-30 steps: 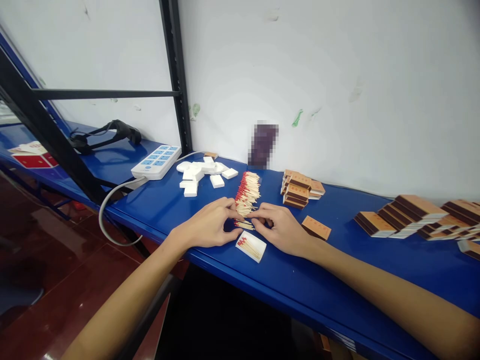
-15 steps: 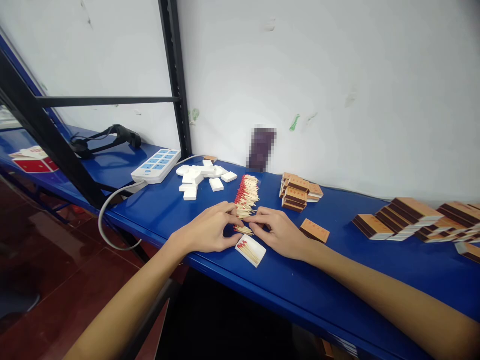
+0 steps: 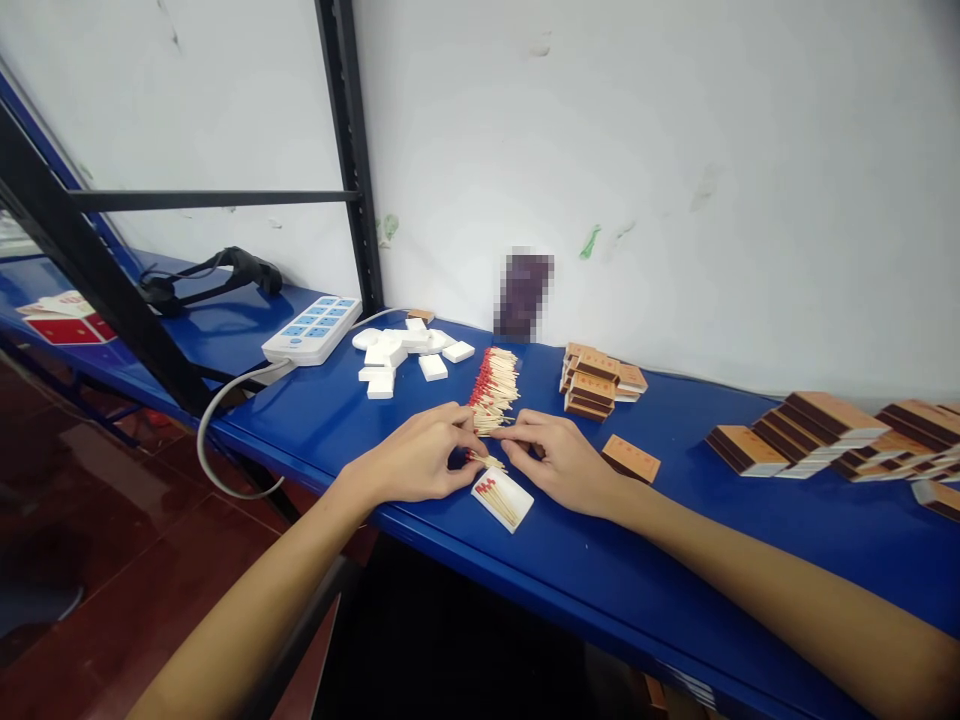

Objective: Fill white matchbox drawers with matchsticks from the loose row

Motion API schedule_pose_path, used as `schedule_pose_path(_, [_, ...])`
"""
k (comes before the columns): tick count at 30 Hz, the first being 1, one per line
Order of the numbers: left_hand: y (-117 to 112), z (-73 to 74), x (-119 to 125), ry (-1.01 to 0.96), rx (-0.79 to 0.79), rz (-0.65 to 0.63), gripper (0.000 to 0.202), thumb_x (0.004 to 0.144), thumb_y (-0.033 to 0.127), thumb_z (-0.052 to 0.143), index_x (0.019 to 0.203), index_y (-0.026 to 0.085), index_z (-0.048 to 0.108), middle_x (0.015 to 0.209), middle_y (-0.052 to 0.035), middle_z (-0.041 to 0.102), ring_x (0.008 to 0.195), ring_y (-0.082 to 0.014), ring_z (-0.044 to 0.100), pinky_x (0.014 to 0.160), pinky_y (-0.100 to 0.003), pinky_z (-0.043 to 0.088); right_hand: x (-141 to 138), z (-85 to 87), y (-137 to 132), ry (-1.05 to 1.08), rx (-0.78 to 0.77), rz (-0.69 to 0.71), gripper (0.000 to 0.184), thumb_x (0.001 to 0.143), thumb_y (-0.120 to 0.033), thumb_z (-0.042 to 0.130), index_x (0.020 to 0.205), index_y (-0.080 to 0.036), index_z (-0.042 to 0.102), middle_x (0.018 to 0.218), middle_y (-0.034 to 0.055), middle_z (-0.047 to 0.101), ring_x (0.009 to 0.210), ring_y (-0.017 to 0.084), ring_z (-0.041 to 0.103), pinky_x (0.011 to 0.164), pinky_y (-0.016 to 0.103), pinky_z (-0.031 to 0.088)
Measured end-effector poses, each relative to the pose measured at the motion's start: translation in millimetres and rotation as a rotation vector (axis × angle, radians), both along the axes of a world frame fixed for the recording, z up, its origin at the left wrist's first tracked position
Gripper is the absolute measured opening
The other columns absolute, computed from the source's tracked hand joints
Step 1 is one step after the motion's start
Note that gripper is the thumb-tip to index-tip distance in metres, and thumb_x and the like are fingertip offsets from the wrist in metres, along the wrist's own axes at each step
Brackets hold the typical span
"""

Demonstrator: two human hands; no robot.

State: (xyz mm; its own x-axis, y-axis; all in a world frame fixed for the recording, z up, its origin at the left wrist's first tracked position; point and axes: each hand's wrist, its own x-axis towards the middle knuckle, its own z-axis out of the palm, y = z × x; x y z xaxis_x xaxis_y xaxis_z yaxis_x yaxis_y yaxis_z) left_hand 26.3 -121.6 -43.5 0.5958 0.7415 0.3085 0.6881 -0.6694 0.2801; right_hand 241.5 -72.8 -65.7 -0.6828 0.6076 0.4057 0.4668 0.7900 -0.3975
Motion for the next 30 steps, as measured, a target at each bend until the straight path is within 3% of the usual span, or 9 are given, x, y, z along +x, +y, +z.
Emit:
schedule_pose_path(10, [1.3, -0.9, -0.8, -0.002, 0.012, 0.008, 0.015, 0.086, 0.021, 0.059, 0.092, 0.020, 0.073, 0.081, -0.0018, 0.054, 0.078, -0.0168, 0.052, 0.070, -0.028, 0.041, 0.0, -2.4, 0.5, 0.007, -0.002, 0.013, 0.028, 0.091, -0.019, 0.049, 0.106, -0.018, 0.073, 0.072, 0.0011, 0.054, 0.062, 0.012, 0.051, 0.058, 0.026, 0.038])
schedule_pose_path(16, [0.4, 1.4, -1.2, 0.015, 0.058, 0.077, 0.023, 0.086, 0.029, 0.059, 0.104, 0.018, 0.070, 0.083, -0.0027, 0.053, 0.081, -0.0184, 0.052, 0.071, -0.029, 0.042, -0.8, -1.1, 0.5, 0.005, 0.004, 0.021, 0.029, 0.091, -0.019, 0.049, 0.108, -0.019, 0.072, 0.070, 0.0005, 0.053, 0.062, 0.013, 0.051, 0.058, 0.026, 0.037])
schedule_pose_path(30, [0.5, 1.9, 0.5, 0.094, 0.084, 0.157, 0.031, 0.089, 0.036, 0.053, 0.107, 0.018, 0.070, 0.081, -0.0038, 0.052, 0.080, -0.0199, 0.052, 0.070, -0.031, 0.042, -0.6, -1.8, 0.8, -0.033, 0.008, 0.017, 0.029, 0.091, -0.019, 0.049, 0.110, -0.020, 0.070, 0.072, 0.0009, 0.054, 0.063, 0.013, 0.051, 0.059, 0.026, 0.037])
